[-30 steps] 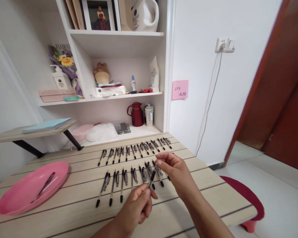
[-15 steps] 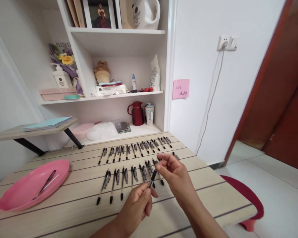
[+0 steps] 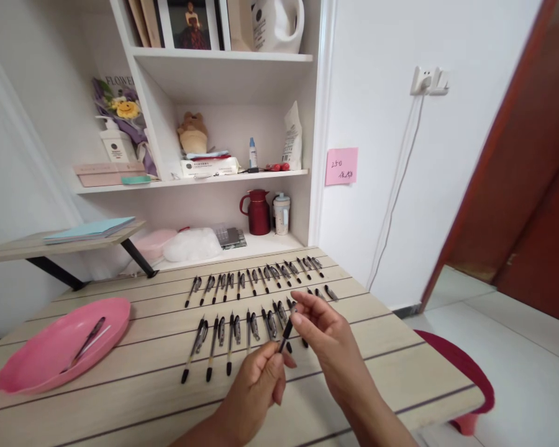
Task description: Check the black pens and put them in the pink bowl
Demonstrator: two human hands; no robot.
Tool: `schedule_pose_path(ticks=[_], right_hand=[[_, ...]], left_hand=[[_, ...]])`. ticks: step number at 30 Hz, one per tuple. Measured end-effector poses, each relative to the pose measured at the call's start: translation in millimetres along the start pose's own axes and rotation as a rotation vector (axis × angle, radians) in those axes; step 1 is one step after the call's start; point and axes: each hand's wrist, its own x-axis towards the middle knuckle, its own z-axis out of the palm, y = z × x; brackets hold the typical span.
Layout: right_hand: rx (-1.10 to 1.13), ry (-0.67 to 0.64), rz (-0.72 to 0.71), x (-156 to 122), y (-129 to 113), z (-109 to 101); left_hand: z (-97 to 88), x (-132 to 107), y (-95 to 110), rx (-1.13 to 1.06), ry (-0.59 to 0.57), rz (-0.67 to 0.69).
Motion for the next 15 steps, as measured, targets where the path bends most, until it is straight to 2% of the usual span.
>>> schedule_pose_path(ticks=[5,10,15], right_hand=[[0.018,-0.083,0.097,3.0,1.8,-5.9],[0.003,-0.074,0.074,3.1,5.8,-2.6],[-0.004,-0.064,0.040,3.2,6.8,-0.1]], left_hand=[[-1.3,0.3,-0.9,-0.011,-0.008,0.005],[-0.8,-0.4,0.4,0.042,-0.019,0.029],[2.2,-3.0,5.4,0.147,0.036,0.069]])
